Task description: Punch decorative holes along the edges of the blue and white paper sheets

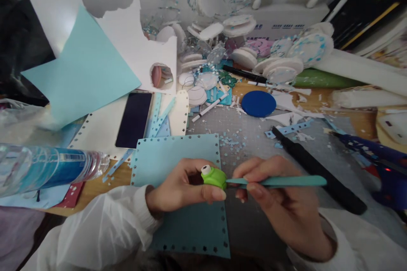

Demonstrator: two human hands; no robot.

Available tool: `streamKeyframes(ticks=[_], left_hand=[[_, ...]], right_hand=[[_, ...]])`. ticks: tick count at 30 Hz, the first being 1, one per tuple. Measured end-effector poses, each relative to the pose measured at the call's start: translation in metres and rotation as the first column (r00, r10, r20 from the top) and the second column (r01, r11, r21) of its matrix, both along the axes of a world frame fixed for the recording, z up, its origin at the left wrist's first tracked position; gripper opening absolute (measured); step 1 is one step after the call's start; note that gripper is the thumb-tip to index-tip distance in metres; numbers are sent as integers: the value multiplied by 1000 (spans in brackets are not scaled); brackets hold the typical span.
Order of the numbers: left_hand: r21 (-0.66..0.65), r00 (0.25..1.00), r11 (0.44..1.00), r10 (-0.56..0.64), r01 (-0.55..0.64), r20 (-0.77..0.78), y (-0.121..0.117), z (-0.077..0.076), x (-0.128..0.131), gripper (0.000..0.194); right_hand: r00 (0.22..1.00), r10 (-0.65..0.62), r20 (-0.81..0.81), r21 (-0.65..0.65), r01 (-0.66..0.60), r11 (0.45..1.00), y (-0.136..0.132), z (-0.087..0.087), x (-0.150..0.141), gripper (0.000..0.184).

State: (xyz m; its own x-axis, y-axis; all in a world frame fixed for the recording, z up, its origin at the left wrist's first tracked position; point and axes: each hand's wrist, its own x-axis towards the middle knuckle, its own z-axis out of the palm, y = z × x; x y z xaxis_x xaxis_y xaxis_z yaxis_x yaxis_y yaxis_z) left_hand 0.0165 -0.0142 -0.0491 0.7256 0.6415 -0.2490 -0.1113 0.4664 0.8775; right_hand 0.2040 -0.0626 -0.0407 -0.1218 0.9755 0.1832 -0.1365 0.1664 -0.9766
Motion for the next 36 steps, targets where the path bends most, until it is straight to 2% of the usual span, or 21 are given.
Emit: streamKeyframes(ticks=[3,5,10,14,16,20,26,27,28,29,33,36], left_hand=[[-71,1000,997,-8,6,-26,0,-3,0,38],[-117,1000,993,-17,15,-20,0,-5,-1,39],[-152,996,985,-78,85,48,3,-10,-5,37],[-160,991,982,-83,99,103,4,-12,-7,34],[-202,988,974,-79,106,133,4,-12,-7,34],[-371,975,911,-119,182,187,3,-15,-6,40],[-513,952,807,-198,293,234,4,-15,-1,43],[-534,950,789,-201,303,241,3,-14,-1,43],[-545,949,781,-202,305,241,3,-13,0,43],[-543,950,783,-204,302,234,3,-13,0,42],[-412,961,870,-212,269,180,2,-10,-2,43],[-274,967,929,-220,248,128,1,-8,-4,42]], right_hand=[[988,-19,152,176,-8,984,-2,-3,3,19],[980,3,199,237,-51,970,-2,-4,6,25],[948,119,295,337,-219,916,3,2,10,30],[956,100,275,344,-194,919,6,5,12,24],[948,83,307,387,-204,899,8,6,13,22],[886,21,462,571,-316,758,14,8,16,19],[803,-136,580,722,-429,543,17,1,21,13],[790,-166,591,732,-439,521,16,-1,21,12],[783,-180,595,733,-437,521,14,-1,21,12],[783,-170,598,720,-431,544,13,-1,21,13],[857,-37,514,603,-330,726,11,5,15,15],[888,0,460,526,-273,805,12,7,10,12]])
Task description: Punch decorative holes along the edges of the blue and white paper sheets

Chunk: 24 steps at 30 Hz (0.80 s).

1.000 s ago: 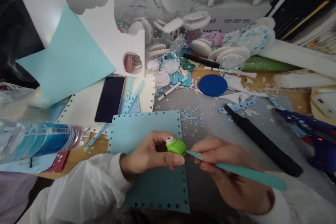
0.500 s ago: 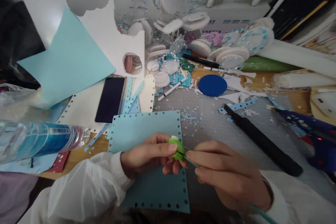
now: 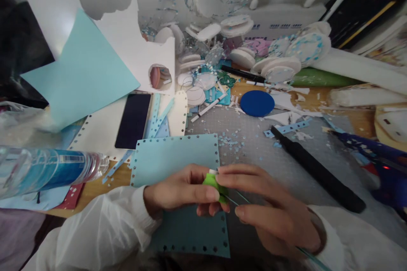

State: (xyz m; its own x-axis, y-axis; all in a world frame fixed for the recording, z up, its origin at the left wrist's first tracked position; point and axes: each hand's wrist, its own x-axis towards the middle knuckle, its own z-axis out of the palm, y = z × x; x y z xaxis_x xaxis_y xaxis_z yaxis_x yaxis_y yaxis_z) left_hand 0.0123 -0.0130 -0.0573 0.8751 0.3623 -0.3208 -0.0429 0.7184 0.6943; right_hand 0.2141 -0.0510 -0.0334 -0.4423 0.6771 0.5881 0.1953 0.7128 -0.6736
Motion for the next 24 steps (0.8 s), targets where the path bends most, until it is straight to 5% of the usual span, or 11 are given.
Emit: streamKeyframes(ticks=[10,16,24], left_hand=[[194,998,981,29,-19,-51,-2,5,2,44],[310,995,951,23,9,-99,-10,8,9,30],[268,996,962,70,-52,-59,-5,6,8,13]], right_hand=[[960,177,-218,-152,-212,965,-5,-9,-4,29],[937,-178,-299,-328,74,942,-18,-14,-11,32],[915,-221,-337,-346,98,933,-16,-16,-16,29]])
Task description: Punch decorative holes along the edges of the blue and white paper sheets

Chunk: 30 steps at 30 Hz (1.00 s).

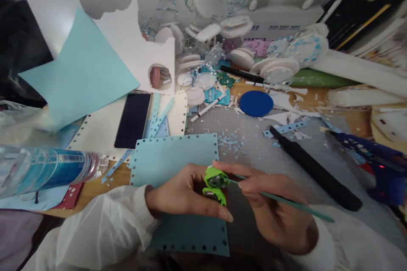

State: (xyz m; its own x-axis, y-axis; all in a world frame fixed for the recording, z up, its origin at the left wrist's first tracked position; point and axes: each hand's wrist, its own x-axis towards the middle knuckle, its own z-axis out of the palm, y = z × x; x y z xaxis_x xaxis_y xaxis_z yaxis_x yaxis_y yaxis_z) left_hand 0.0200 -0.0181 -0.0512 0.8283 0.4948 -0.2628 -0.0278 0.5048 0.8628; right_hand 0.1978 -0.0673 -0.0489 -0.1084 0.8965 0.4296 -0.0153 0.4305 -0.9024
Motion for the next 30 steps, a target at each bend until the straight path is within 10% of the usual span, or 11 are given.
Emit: streamKeyframes(ticks=[13,20,30], left_hand=[[-222,984,970,66,-103,-166,6,21,-8,18],[-450,991,889,122,-87,49,2,42,-20,26],[-300,994,953,74,-46,82,-15,63,-23,41]], right_hand=[[934,-159,-319,-382,27,924,4,8,-4,17],[926,-155,-343,-431,-9,903,1,24,0,12],[941,-184,-286,-377,66,924,-16,38,6,9]])
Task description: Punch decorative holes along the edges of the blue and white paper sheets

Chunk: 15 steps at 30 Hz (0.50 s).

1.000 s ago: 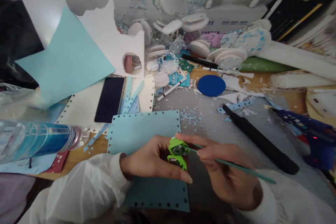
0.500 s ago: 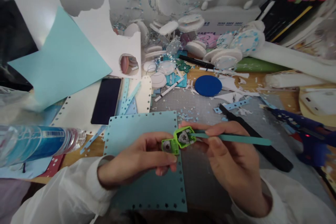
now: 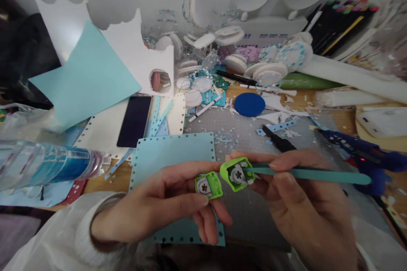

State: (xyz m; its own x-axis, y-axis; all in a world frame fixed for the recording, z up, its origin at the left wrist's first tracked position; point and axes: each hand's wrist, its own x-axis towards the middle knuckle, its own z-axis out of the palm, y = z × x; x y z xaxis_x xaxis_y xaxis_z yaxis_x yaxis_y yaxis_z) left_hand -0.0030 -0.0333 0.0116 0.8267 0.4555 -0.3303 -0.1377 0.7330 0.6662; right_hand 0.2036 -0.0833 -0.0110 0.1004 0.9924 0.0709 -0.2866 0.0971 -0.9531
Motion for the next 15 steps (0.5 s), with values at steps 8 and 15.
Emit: streamKeyframes(ticks=[8,15], left_hand=[[258,967,957,183,-134,-176,-15,5,13,33],[371,907,919,264,-134,-327,-18,0,18,27]], right_hand=[[922,-143,361,243,54,968,-15,8,-4,17],[899,-160,407,282,42,958,-25,13,-5,18]])
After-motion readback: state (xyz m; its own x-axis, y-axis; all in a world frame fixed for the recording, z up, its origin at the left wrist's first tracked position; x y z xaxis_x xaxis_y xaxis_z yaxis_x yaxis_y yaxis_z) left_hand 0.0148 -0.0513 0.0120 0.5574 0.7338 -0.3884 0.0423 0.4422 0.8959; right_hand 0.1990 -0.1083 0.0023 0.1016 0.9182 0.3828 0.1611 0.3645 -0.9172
